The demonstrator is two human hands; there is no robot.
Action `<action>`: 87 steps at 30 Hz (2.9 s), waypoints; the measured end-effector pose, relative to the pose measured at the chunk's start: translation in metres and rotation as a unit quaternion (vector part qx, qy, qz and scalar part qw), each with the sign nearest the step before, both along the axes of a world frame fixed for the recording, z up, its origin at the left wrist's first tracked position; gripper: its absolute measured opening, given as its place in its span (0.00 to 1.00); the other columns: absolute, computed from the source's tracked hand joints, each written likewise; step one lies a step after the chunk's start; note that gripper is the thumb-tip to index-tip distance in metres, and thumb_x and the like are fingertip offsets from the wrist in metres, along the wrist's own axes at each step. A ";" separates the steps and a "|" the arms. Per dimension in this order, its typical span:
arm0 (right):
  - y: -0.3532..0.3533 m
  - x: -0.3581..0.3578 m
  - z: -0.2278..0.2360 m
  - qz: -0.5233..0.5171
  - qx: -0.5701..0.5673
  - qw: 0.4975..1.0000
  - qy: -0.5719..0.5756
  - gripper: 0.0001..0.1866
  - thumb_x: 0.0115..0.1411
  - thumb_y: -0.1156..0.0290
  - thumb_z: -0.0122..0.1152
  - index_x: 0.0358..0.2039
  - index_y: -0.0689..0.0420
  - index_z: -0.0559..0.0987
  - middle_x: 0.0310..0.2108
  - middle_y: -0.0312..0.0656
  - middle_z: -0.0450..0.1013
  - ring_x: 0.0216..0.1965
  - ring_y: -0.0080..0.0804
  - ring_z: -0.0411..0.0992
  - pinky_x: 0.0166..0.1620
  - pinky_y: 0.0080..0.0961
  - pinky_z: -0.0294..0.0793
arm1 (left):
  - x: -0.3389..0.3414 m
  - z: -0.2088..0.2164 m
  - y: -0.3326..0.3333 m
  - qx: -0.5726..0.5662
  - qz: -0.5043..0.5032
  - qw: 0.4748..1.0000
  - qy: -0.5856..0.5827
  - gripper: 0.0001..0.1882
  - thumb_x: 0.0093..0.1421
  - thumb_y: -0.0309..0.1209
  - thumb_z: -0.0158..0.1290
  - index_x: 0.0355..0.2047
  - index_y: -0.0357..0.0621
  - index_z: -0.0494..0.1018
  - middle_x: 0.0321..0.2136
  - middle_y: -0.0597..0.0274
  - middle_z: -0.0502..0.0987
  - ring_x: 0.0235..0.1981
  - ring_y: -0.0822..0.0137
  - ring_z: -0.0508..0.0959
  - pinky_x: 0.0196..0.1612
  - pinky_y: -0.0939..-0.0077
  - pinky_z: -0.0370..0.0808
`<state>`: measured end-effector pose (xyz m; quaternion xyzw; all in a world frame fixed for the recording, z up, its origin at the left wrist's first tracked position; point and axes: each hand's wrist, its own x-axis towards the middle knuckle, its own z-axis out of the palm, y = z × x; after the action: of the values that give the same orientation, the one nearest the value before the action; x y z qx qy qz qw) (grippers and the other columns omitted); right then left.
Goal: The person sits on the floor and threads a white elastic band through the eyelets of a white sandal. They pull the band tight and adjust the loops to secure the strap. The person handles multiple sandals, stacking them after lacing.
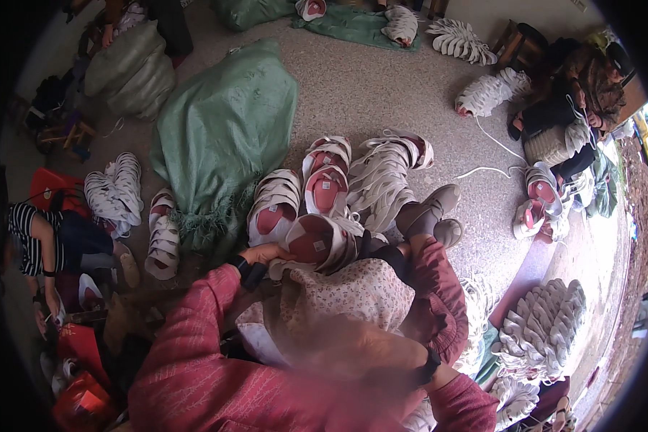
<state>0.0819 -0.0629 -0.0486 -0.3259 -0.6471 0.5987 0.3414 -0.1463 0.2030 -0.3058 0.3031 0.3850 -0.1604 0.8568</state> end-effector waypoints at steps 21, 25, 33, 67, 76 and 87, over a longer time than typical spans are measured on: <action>0.002 0.010 -0.025 0.027 0.032 0.999 0.013 0.16 0.64 0.69 0.59 0.49 0.65 0.78 0.52 0.52 0.74 0.60 0.52 0.68 0.65 0.48 0.60 | 0.050 0.007 0.018 0.362 0.268 0.893 -0.031 0.19 0.57 0.30 0.64 0.48 0.38 0.77 0.38 0.64 0.81 0.39 0.70 0.80 0.44 0.74 0.75; -0.001 0.007 -0.030 0.025 0.033 0.999 0.011 0.16 0.64 0.69 0.59 0.48 0.66 0.78 0.53 0.52 0.74 0.60 0.52 0.68 0.65 0.48 0.61 | 0.030 0.008 -0.005 0.303 0.259 0.917 -0.002 0.24 0.56 0.29 0.65 0.54 0.41 0.74 0.43 0.63 0.80 0.43 0.69 0.80 0.49 0.73 0.75; -0.007 0.005 -0.041 0.015 0.042 0.999 0.015 0.16 0.63 0.70 0.58 0.47 0.66 0.78 0.53 0.53 0.74 0.60 0.53 0.68 0.65 0.49 0.61 | -0.040 0.060 0.002 0.142 0.153 0.972 -0.110 0.38 0.51 0.30 0.69 0.61 0.41 0.66 0.52 0.58 0.76 0.50 0.65 0.77 0.56 0.70 0.73; 0.010 0.007 -0.023 -0.002 0.015 1.000 0.019 0.17 0.64 0.71 0.60 0.52 0.64 0.77 0.52 0.51 0.75 0.60 0.51 0.68 0.65 0.47 0.62 | 0.087 -0.110 -0.050 0.589 -0.108 0.799 -0.048 0.39 0.50 0.34 0.67 0.61 0.38 0.64 0.51 0.43 0.76 0.52 0.49 0.77 0.56 0.59 0.72; 0.008 0.002 -0.026 -0.020 0.018 0.999 0.018 0.18 0.64 0.71 0.59 0.53 0.64 0.77 0.53 0.51 0.74 0.61 0.51 0.68 0.65 0.48 0.61 | -0.007 -0.081 -0.094 0.379 0.045 0.918 -0.108 0.42 0.50 0.34 0.67 0.63 0.38 0.61 0.54 0.41 0.73 0.55 0.48 0.74 0.58 0.59 0.70; 0.000 0.028 0.017 -0.171 0.081 0.962 -0.195 0.16 0.57 0.71 0.65 0.46 0.61 0.80 0.48 0.47 0.77 0.56 0.47 0.72 0.60 0.44 0.67 | 0.096 -0.156 -0.064 0.514 0.153 0.843 -0.039 0.49 0.49 0.34 0.70 0.66 0.40 0.54 0.60 0.43 0.67 0.61 0.51 0.68 0.62 0.60 0.66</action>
<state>0.1101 -0.0630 -0.0316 -0.5132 -0.6823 0.4020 0.3311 -0.0503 0.1387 -0.4614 0.6435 0.4205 0.2058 0.6056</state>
